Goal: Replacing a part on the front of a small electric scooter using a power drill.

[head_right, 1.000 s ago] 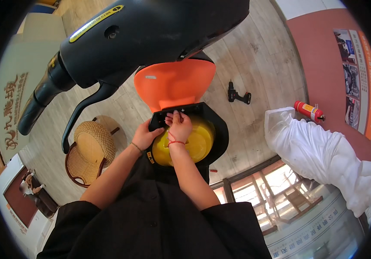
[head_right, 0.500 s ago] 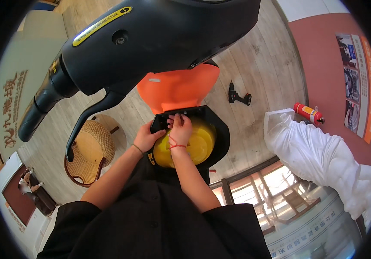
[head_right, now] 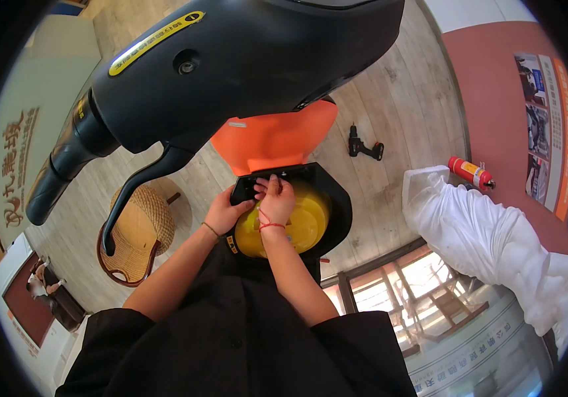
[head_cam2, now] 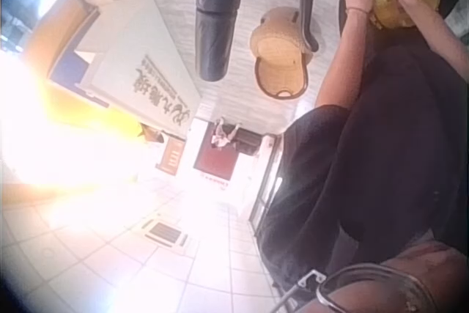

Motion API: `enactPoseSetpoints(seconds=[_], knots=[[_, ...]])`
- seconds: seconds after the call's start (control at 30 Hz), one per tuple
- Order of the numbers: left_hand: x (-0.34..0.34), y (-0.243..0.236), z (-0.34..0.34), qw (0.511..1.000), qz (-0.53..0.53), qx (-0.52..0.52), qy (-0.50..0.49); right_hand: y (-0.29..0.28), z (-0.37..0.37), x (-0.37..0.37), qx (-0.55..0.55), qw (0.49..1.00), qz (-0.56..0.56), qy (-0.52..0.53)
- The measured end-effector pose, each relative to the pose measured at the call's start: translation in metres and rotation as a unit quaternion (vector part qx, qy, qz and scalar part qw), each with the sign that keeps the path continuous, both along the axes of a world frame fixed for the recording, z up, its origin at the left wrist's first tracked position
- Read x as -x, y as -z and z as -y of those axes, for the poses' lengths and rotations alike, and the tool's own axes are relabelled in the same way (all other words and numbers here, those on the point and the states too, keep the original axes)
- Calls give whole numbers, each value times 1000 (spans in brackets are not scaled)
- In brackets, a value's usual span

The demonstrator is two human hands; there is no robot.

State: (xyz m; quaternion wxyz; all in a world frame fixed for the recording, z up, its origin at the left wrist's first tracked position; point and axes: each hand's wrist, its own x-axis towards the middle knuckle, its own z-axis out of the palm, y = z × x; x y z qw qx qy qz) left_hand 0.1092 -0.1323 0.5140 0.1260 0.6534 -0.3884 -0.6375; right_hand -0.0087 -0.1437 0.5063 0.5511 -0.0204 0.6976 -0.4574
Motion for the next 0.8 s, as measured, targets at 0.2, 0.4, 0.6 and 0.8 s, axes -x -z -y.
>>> enactPoseSetpoints(seconds=[0.2,0.4,0.6,0.8], knots=[[3,-8,4,1000,-5,0,5,4,1,3,-14,1000,16,-13],[1,-7,5,1000,4,1,12,5,5,5,-41,997,59,-12],[2,-6,3,1000,4,0,5,8,4,8,-37,997,72,-13],[0,-4,3,1000,12,-3,14,12,0,5,-13,996,83,20]])
